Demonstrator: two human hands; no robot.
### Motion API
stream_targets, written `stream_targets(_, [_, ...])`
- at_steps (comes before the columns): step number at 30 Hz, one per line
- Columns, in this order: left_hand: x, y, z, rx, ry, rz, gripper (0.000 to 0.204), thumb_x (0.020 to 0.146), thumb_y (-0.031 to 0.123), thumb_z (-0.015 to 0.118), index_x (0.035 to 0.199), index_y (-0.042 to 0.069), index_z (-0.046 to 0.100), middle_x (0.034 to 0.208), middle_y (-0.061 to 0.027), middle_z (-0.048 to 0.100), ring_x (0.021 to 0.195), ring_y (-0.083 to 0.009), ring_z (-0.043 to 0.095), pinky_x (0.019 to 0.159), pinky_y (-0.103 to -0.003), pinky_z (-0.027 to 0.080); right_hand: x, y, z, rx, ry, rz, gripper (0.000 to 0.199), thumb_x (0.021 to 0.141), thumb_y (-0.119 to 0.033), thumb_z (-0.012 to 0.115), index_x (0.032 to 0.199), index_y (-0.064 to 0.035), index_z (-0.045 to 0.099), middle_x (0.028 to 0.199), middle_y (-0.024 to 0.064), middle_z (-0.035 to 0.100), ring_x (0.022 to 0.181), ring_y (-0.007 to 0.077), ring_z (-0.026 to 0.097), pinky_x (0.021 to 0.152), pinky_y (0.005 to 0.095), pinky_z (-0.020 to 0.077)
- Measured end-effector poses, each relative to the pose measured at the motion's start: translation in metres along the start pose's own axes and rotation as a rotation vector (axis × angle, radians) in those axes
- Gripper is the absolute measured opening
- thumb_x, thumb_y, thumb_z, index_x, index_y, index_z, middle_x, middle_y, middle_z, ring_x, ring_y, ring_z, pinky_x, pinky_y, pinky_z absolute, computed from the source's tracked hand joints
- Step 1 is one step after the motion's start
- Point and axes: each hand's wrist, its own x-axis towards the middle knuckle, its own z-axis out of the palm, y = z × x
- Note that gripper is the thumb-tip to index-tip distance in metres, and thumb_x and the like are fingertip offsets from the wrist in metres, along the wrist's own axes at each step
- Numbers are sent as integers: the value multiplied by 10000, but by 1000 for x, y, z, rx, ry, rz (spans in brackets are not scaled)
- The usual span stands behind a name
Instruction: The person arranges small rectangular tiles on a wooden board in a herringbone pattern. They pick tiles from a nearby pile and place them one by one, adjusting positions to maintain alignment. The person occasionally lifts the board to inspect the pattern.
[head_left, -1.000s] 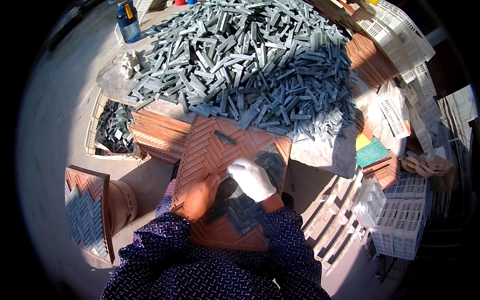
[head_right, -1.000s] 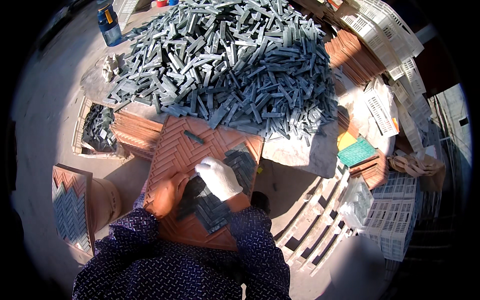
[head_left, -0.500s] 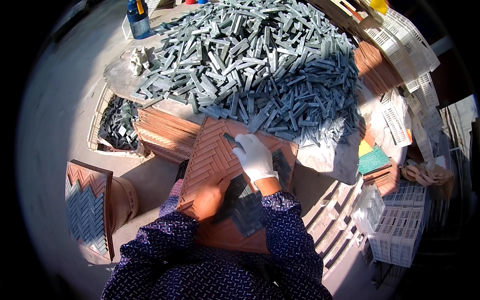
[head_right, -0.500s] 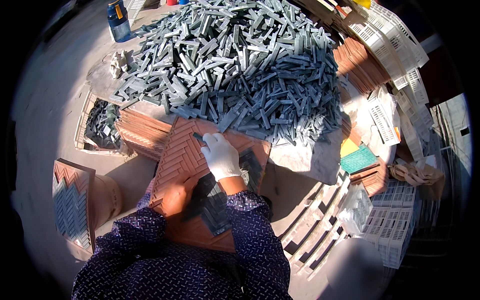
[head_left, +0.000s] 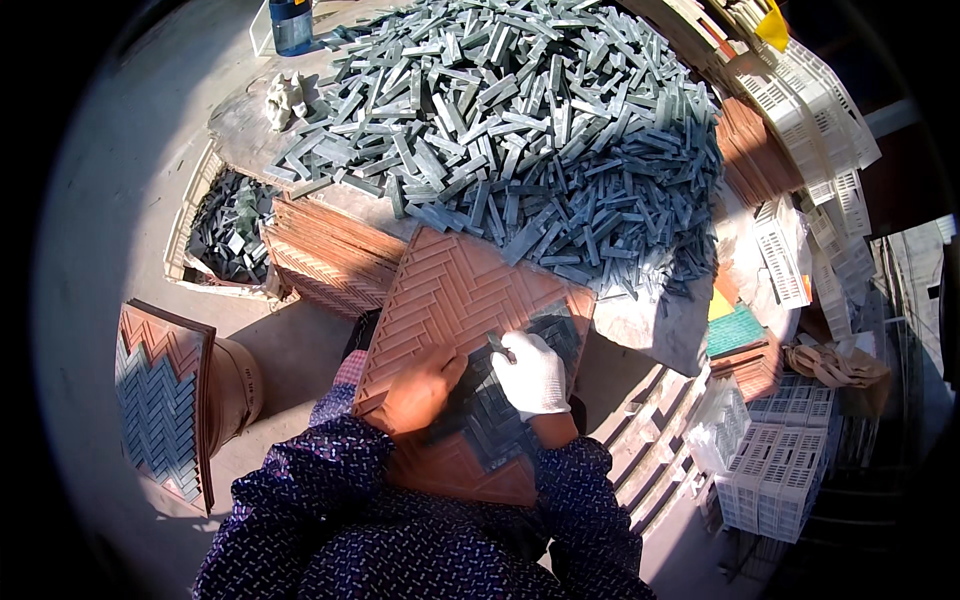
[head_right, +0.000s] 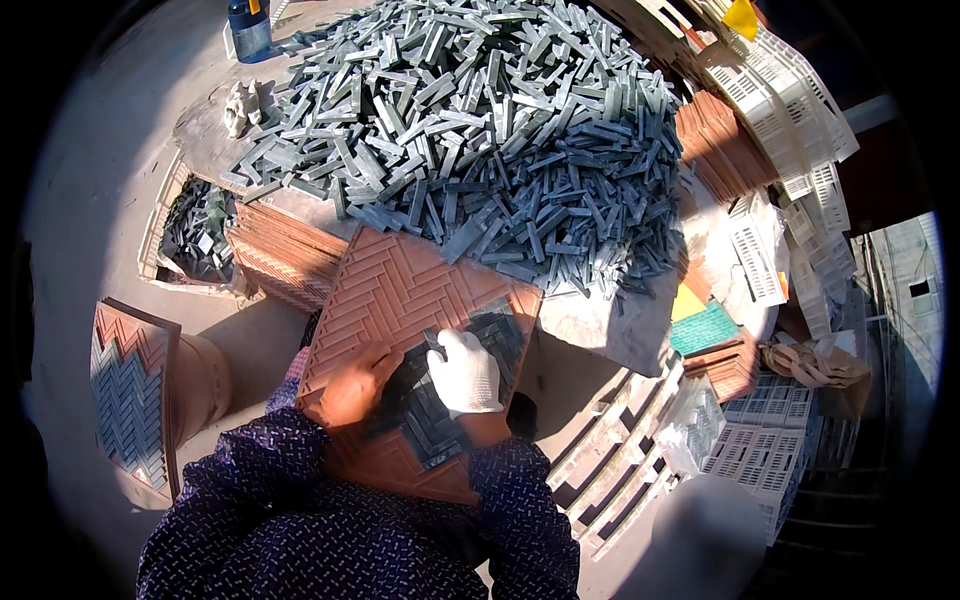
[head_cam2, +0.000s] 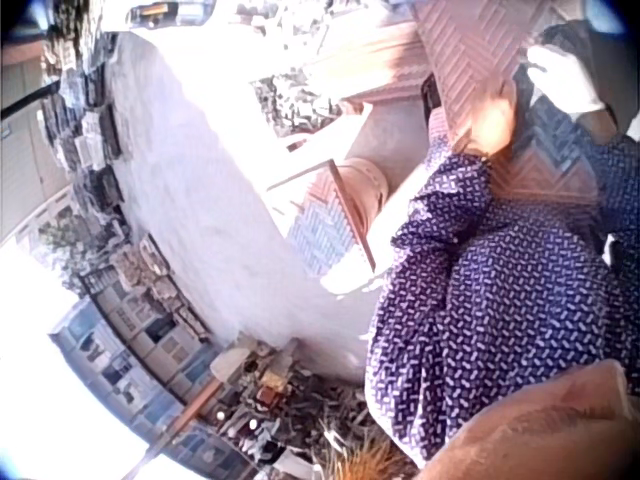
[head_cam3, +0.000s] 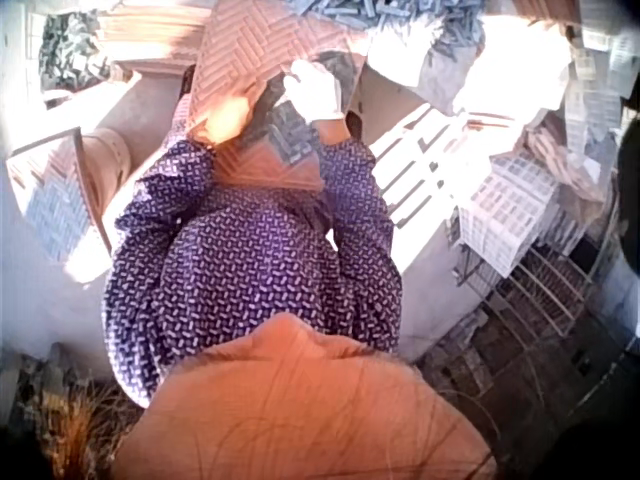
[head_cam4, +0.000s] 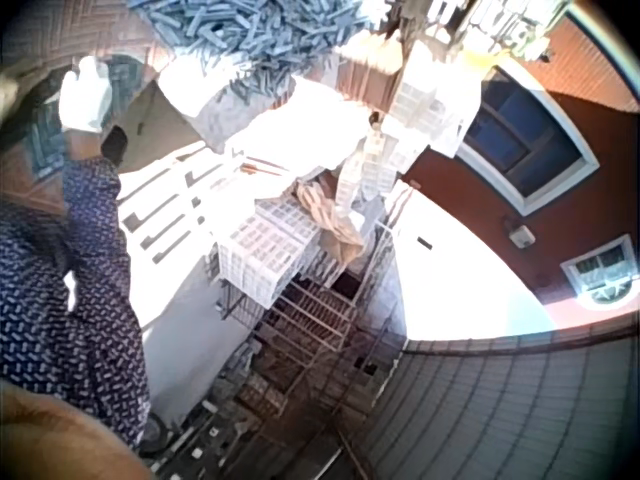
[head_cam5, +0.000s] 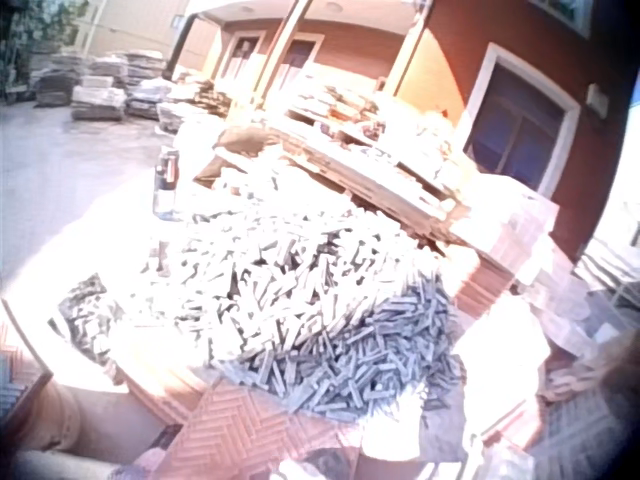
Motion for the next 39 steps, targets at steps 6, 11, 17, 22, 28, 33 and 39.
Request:
stream_targets(6, [4,2,-8,-13,-4,31,334,733,-32,599,1065,-29,569,919,-154,535,837,-319,557,720,-379,478,9,-1,-5,35,-23,-43,177,811,-186,603,971,-111,593,886,156,610,811,363,614,682,443,501])
stream_targets(11, [12,-5,-10,-167,-111,-88,330,768,-48,577,1093,7,575,891,-162,542,834,-319,560,723,-377,473,33,19,-4,87,-137,-356,130,811,-115,573,934,-96,609,815,131,567,743,339,598,635,408,491])
stream_targets(17, [17,-3,-6,-156,-41,-59,391,764,-37,536,1140,55,591,873,-159,557,826,-335,565,712,-396,467,28,22,-6,-35,-173,-398,188,783,-113,600,971,-125,605,866,103,577,758,296,613,642,384,507])
stream_targets(22, [23,3,-14,-55,-210,-100,474,760,-63,544,1211,83,560,943,-165,558,840,-337,563,750,-383,477,13,23,-15,3,-249,-349,267,797,-127,615,1061,-97,591,980,117,605,884,316,611,719,388,510])
stream_targets(28, [17,-2,-11,26,-227,-47,493,749,-53,556,1221,89,555,977,-153,547,882,-331,557,753,-384,480,-2,28,-39,339,48,-82,381,804,-145,676,1153,-28,579,1029,161,642,905,293,649,785,343,511])
stream_targets(33, [16,2,-9,149,-229,-30,502,769,-21,570,1256,88,525,1054,-127,537,959,-324,538,802,-400,483,-40,36,-59,291,123,-20,300,804,-142,654,1089,-54,616,962,129,645,850,290,641,733,346,509])
stream_targets(39, [19,27,-1,230,-292,112,659,792,148,642,1388,77,370,1392,-107,395,1283,-286,385,1063,-430,311,-93,49,-66,364,186,228,253,796,-94,642,1042,-43,609,868,117,626,765,271,622,677,335,493])
